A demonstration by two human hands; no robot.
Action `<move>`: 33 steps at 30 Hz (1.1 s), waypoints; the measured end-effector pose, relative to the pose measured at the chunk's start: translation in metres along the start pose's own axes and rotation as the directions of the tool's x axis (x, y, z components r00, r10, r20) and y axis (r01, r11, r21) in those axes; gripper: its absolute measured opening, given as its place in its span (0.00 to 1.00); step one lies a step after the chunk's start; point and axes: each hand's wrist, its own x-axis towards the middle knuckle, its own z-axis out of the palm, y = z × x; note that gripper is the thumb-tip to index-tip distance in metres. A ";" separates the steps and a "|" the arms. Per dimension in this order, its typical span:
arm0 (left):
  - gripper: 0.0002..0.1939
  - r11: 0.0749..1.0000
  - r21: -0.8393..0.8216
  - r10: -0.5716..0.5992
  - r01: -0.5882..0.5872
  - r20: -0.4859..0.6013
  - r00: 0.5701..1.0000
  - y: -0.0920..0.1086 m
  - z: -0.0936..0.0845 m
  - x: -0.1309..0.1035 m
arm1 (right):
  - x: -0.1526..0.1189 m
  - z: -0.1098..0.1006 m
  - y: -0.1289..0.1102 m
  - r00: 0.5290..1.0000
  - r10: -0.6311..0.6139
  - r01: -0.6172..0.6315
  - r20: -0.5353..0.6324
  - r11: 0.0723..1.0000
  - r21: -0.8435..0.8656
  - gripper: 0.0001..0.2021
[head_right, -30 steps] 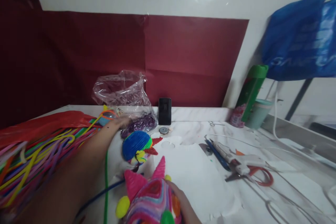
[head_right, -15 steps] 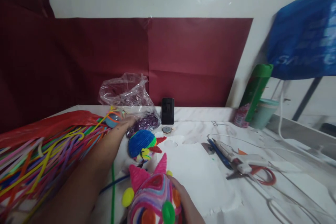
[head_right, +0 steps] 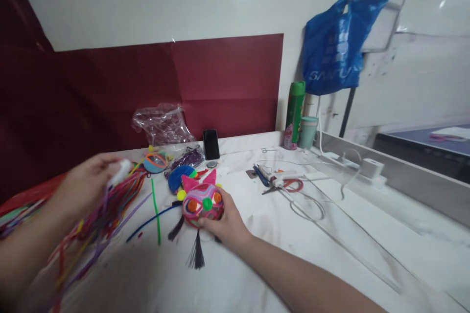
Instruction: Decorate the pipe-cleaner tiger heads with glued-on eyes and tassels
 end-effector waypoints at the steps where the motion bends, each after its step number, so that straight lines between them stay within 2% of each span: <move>1: 0.11 0.999 -0.033 -0.032 0.037 0.146 0.989 -0.004 0.003 -0.032 | 0.000 -0.001 0.000 1.000 -0.004 0.004 -0.006 0.998 -0.066 0.43; 3: 0.14 0.981 -0.034 -0.168 0.189 0.331 0.929 -0.015 0.020 -0.086 | -0.002 -0.002 0.000 1.000 -0.006 0.000 -0.029 0.981 -0.194 0.42; 5: 0.16 0.959 -0.033 -0.249 0.282 0.382 0.890 -0.024 0.044 -0.122 | -0.005 0.000 0.001 0.998 -0.010 -0.008 -0.062 0.957 -0.291 0.43; 7: 0.13 0.957 -0.085 -0.231 0.276 0.351 0.908 -0.027 0.067 -0.137 | -0.006 0.003 0.003 0.996 -0.027 -0.006 -0.090 0.937 -0.349 0.44; 8: 0.12 0.967 -0.101 -0.182 0.235 0.372 0.910 -0.027 0.077 -0.139 | -0.006 0.004 0.004 0.994 -0.043 0.003 -0.098 0.929 -0.370 0.44; 10: 0.09 0.990 -0.132 0.002 0.052 0.375 0.927 -0.025 0.089 -0.134 | -0.004 0.006 0.008 0.990 -0.081 0.029 -0.114 0.917 -0.399 0.44; 12: 0.08 0.979 -0.138 0.194 -0.152 0.370 0.908 -0.024 0.094 -0.124 | -0.001 0.006 0.011 0.990 -0.101 0.054 -0.103 0.921 -0.386 0.43; 13: 0.07 0.966 -0.140 0.252 -0.216 0.356 0.900 -0.024 0.096 -0.119 | 0.001 0.006 0.011 0.993 -0.093 0.060 -0.075 0.932 -0.357 0.42; 14: 0.07 0.961 -0.155 0.269 -0.230 0.332 0.904 -0.026 0.097 -0.115 | 0.002 0.005 0.010 0.997 -0.073 0.057 -0.036 0.946 -0.319 0.41; 16: 0.09 0.965 -0.241 0.172 -0.102 0.287 0.943 -0.034 0.101 -0.111 | 0.004 0.002 0.004 0.999 -0.012 0.021 0.034 0.963 -0.268 0.38; 18: 0.13 0.924 -0.362 -0.016 0.124 0.289 0.957 -0.043 0.106 -0.111 | 0.005 -0.002 -0.005 1.000 -0.002 0.003 0.005 0.949 -0.316 0.35; 20: 0.17 0.827 -0.469 -0.146 0.310 0.353 0.924 -0.050 0.112 -0.116 | 0.004 -0.006 -0.019 0.989 -0.119 0.069 -0.085 0.893 -0.445 0.31; 22: 0.17 0.747 -0.522 -0.193 0.411 0.422 0.886 -0.055 0.115 -0.123 | 0.001 -0.009 -0.032 0.952 -0.291 0.193 -0.089 0.802 -0.565 0.25; 23: 0.17 0.730 -0.527 -0.198 0.436 0.447 0.872 -0.056 0.115 -0.126 | -0.001 -0.010 -0.038 0.942 -0.327 0.224 -0.074 0.777 -0.588 0.20; 24: 0.15 0.731 -0.519 -0.194 0.442 0.463 0.865 -0.055 0.115 -0.128 | -0.003 -0.009 -0.042 0.952 -0.301 0.220 -0.045 0.781 -0.584 0.13; 26: 0.13 0.776 -0.485 -0.165 0.403 0.460 0.873 -0.053 0.113 -0.132 | -0.009 -0.006 -0.045 0.989 -0.141 0.147 0.052 0.846 -0.513 0.06; 28: 0.11 0.832 -0.453 -0.111 0.320 0.430 0.896 -0.050 0.112 -0.133 | -0.015 0.000 -0.040 0.989 0.000 0.064 0.151 0.904 -0.423 0.06; 31: 0.08 0.888 -0.427 -0.001 0.171 0.369 0.929 -0.048 0.112 -0.135 | -0.023 0.008 -0.023 0.976 0.072 0.000 0.204 0.943 -0.333 0.04; 33: 0.06 0.910 -0.411 0.104 0.049 0.341 0.934 -0.050 0.112 -0.137 | -0.026 0.012 -0.013 0.972 0.112 -0.052 0.206 0.959 -0.279 0.04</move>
